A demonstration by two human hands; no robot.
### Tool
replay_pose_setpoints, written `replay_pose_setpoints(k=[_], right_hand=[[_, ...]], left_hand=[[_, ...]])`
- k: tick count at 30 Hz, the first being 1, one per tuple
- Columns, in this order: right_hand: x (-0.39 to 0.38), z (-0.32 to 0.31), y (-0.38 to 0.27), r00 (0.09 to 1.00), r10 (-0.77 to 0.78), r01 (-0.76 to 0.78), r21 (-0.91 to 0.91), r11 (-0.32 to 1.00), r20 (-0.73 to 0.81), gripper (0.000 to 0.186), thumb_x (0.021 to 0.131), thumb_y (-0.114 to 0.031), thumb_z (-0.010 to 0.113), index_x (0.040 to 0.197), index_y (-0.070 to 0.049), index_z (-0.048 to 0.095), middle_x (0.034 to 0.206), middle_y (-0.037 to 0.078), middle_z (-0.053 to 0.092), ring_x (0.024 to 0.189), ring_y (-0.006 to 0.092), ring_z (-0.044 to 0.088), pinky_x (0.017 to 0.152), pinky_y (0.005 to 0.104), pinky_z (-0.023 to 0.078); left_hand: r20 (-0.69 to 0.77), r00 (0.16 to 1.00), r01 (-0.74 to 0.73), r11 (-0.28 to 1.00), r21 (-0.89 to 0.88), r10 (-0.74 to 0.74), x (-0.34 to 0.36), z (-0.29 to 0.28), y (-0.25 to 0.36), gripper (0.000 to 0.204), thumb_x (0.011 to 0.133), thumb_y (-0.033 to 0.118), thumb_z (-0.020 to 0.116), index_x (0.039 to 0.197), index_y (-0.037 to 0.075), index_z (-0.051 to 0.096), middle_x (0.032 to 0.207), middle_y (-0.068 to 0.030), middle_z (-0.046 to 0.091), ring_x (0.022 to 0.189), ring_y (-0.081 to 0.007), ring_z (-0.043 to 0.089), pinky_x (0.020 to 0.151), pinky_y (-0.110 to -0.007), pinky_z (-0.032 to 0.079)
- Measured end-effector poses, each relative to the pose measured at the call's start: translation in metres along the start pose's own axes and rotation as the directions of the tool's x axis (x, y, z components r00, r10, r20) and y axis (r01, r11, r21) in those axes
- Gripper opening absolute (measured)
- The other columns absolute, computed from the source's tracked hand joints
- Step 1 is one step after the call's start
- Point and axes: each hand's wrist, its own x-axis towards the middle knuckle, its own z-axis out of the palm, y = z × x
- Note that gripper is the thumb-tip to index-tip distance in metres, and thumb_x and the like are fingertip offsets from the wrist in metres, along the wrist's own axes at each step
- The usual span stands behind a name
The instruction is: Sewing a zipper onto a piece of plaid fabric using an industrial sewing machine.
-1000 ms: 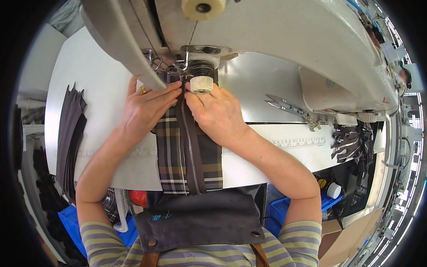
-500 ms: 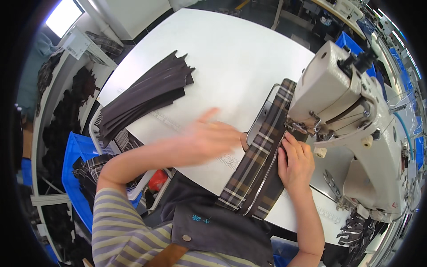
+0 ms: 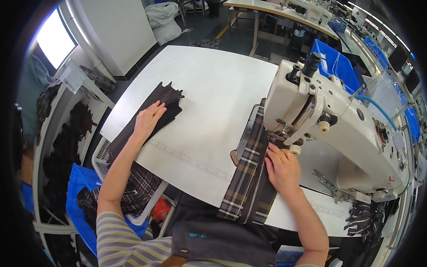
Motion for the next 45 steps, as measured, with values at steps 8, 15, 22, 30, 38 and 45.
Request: replay_pose_setpoints(k=[8, 15, 22, 30, 38, 45], right_hand=[[0.001, 0.003, 0.003, 1.0, 0.0, 0.0, 0.015, 1.0, -0.016, 0.022, 0.077, -0.009, 0.073, 0.098, -0.005, 0.067, 0.113, 0.004, 0.067, 0.09, 0.0239, 0.062, 0.076, 0.0344, 0.05], [0.0, 0.003, 0.003, 1.0, -0.004, 0.005, 0.027, 1.0, -0.018, 0.024, 0.077, -0.008, 0.072, 0.101, -0.003, 0.066, 0.113, 0.004, 0.067, 0.09, 0.0235, 0.061, 0.078, 0.0337, 0.052], [-0.007, 0.003, 0.005, 1.0, 0.0, 0.0, 0.034, 0.999, -0.005, 0.022, 0.08, -0.011, 0.071, 0.1, -0.005, 0.067, 0.115, 0.003, 0.066, 0.091, 0.0236, 0.059, 0.079, 0.0345, 0.05], [-0.002, 0.002, 0.005, 1.0, -0.01, 0.01, 0.029, 1.0, 0.002, 0.021, 0.079, -0.011, 0.071, 0.098, -0.002, 0.066, 0.112, 0.004, 0.066, 0.089, 0.0232, 0.059, 0.078, 0.0349, 0.051], [-0.001, 0.008, 0.009, 0.999, -0.022, 0.022, 0.019, 1.0, -0.025, 0.02, 0.077, -0.011, 0.072, 0.094, -0.001, 0.067, 0.11, 0.005, 0.068, 0.089, 0.0228, 0.06, 0.075, 0.0347, 0.052], [-0.004, 0.009, 0.005, 1.0, -0.005, 0.005, -0.001, 1.0, -0.031, 0.019, 0.077, -0.013, 0.072, 0.094, -0.004, 0.067, 0.109, 0.002, 0.067, 0.092, 0.0222, 0.059, 0.079, 0.0349, 0.05]], left_hand=[[-0.022, 0.988, -0.158, 0.981, -0.115, 0.156, 0.014, -0.005, 0.004, 0.034, 0.089, 0.03, 0.064, 0.107, 0.002, 0.07, 0.111, -0.0197, 0.066, 0.103, -0.0327, 0.066, 0.083, -0.036, 0.05], [0.194, 0.951, 0.309, 0.776, -0.55, -0.24, 0.021, -0.011, -0.011, 0.037, 0.095, 0.033, 0.061, 0.075, 0.003, 0.068, 0.068, 0.0067, 0.057, 0.062, -0.0019, 0.045, 0.058, -0.021, 0.037], [0.302, 0.904, 0.426, 0.6, -0.677, -0.301, 0.022, -0.018, -0.003, 0.036, 0.09, 0.031, 0.065, 0.098, -0.004, 0.072, 0.088, -0.0069, 0.07, 0.076, -0.0106, 0.062, 0.072, -0.023, 0.047], [-0.061, 0.739, -0.625, 0.717, 0.308, 0.671, -0.058, 0.004, 0.056, 0.003, 0.079, 0.005, 0.068, 0.082, 0.005, 0.067, 0.114, -0.0047, 0.069, 0.118, -0.0251, 0.059, 0.109, -0.067, 0.013], [0.416, 0.685, -0.692, 0.712, 0.115, 0.598, -0.182, -0.023, 0.154, 0.045, 0.077, 0.009, 0.066, 0.121, 0.007, 0.062, 0.134, -0.0101, 0.055, 0.115, -0.0242, 0.059, 0.103, -0.062, 0.031], [0.73, 0.276, -0.931, 0.361, 0.043, 0.625, -0.135, -0.026, 0.114, 0.082, 0.074, 0.004, 0.062, 0.148, 0.026, 0.034, 0.159, -0.0061, 0.02, 0.145, -0.0259, 0.023, 0.104, -0.061, 0.032]])
